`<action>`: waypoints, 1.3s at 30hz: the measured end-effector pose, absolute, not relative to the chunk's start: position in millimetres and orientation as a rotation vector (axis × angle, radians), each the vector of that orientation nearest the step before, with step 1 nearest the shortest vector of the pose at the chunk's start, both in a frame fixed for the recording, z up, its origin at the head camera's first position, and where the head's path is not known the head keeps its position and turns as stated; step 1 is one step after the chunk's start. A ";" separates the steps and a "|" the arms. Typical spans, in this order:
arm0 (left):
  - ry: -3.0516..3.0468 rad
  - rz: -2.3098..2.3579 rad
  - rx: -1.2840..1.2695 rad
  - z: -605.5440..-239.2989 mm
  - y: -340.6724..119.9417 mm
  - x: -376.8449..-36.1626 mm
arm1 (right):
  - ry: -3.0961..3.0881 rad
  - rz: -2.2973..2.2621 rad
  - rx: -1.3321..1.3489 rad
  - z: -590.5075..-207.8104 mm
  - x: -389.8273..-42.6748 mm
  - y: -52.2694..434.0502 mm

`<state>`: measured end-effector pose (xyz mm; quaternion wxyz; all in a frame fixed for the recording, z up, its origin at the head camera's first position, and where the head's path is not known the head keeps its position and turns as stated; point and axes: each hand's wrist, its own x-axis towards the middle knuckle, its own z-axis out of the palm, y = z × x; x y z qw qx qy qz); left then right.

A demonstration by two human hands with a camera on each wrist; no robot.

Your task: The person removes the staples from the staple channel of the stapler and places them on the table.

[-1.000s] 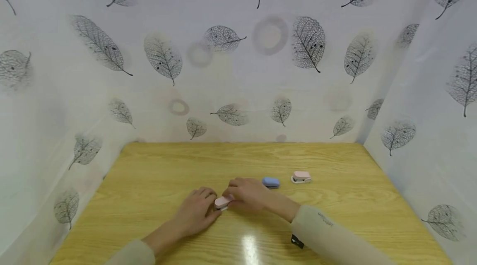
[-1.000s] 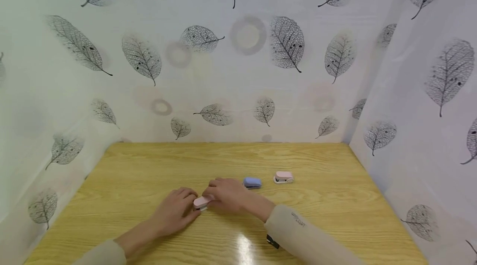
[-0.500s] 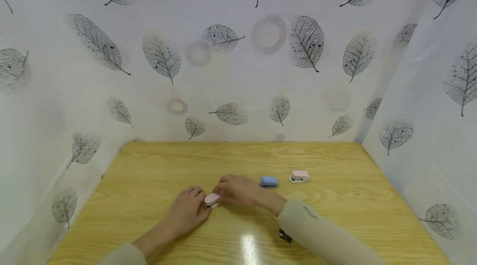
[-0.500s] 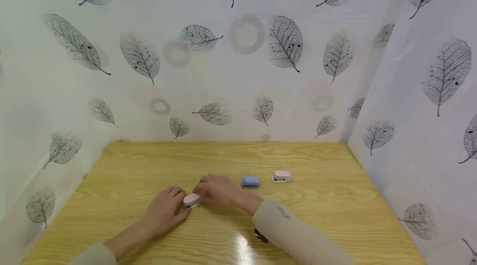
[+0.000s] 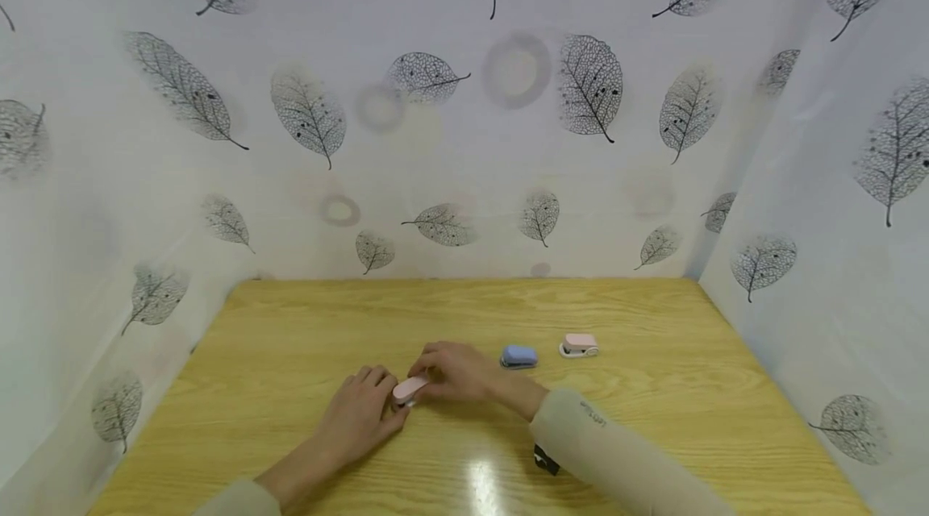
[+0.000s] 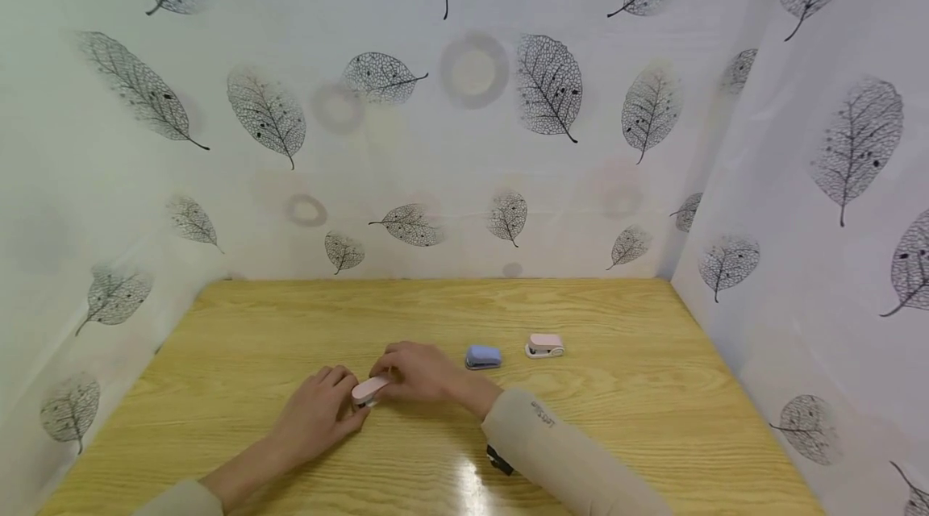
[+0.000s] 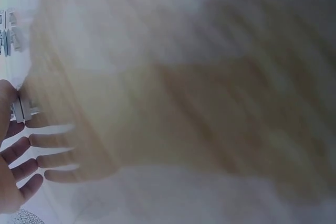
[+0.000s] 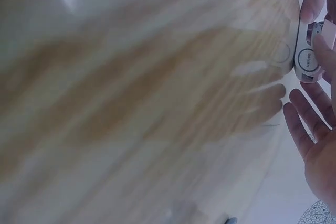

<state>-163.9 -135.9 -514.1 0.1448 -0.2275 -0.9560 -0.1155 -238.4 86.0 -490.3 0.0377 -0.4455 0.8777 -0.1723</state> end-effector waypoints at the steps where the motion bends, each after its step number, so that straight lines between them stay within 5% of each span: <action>1: -2.758 -0.338 -0.651 -513.8 -135.7 -163.7 | 2.688 -0.544 -1.364 -490.8 -238.5 86.0; 39: -2.788 -0.279 -0.635 -509.5 -131.4 -162.8 | 2.683 -0.524 -1.345 -495.0 -236.4 77.6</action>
